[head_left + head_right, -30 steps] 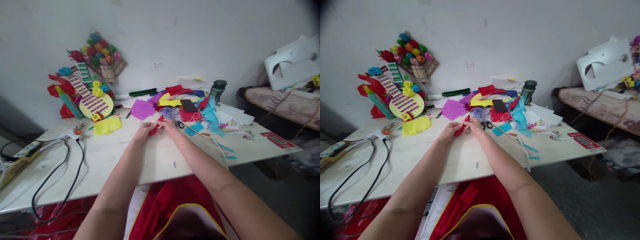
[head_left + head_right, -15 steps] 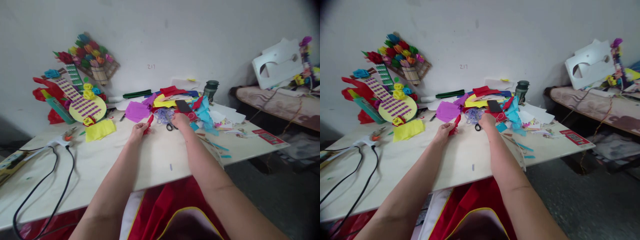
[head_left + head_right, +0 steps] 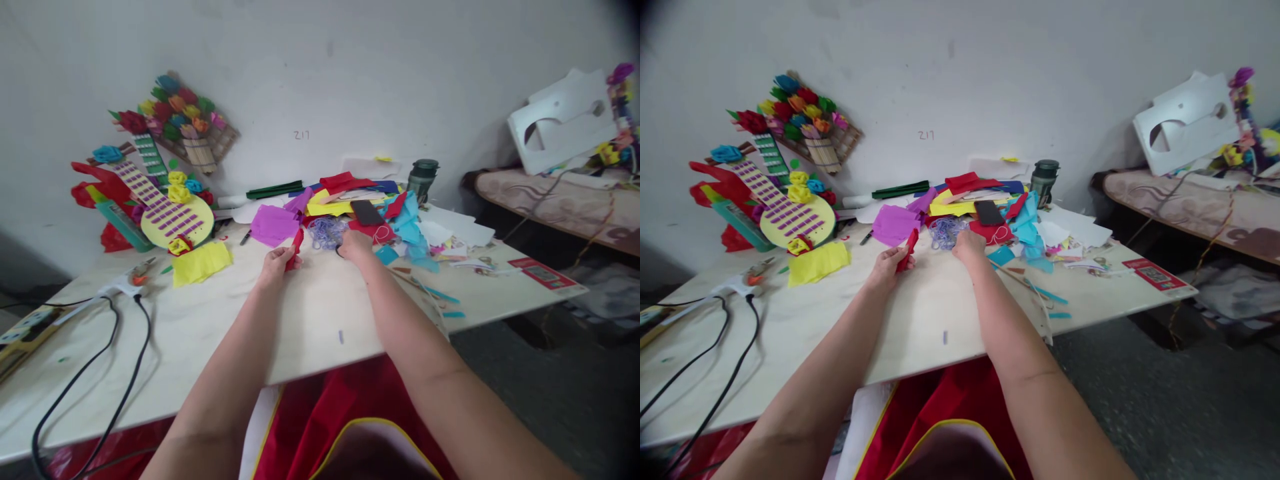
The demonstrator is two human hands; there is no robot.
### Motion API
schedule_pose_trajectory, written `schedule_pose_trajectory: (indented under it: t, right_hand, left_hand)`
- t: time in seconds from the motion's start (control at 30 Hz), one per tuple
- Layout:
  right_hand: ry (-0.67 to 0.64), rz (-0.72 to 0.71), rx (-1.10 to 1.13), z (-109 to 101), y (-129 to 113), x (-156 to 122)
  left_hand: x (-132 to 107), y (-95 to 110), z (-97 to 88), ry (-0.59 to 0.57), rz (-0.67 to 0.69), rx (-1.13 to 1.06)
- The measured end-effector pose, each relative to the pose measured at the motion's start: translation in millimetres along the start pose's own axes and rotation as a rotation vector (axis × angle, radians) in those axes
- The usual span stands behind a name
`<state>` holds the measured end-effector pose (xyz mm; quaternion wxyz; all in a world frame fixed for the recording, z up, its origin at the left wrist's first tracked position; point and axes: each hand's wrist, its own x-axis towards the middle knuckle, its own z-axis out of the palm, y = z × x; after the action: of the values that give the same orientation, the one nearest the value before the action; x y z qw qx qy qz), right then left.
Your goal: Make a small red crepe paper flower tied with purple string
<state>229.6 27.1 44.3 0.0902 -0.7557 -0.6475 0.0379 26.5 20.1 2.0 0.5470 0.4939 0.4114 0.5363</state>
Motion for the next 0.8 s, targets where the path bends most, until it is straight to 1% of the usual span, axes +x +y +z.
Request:
schedule_pose_trajectory:
  t: [0.17,0.33,0.47,0.6,0.8]
  right_hand:
    - [0.033,-0.004,0.065,-17,8,-9]
    - [-0.041,0.026,0.092,-32,13,-17]
    - [-0.092,0.023,0.125,-38,16,-17]
    - [-0.011,0.074,0.115,-39,22,-14]
    - [0.158,0.155,0.141,-41,26,-16]
  left_hand:
    - [2,-2,-1.6,0.001,0.005,-0.032]
    - [5,-5,-3.3,-0.007,0.012,-0.047]
    - [6,-6,-3.5,0.000,0.014,-0.053]
    - [5,-5,-2.8,0.006,0.019,-0.054]
    - [4,-3,-1.1,0.000,0.015,-0.069]
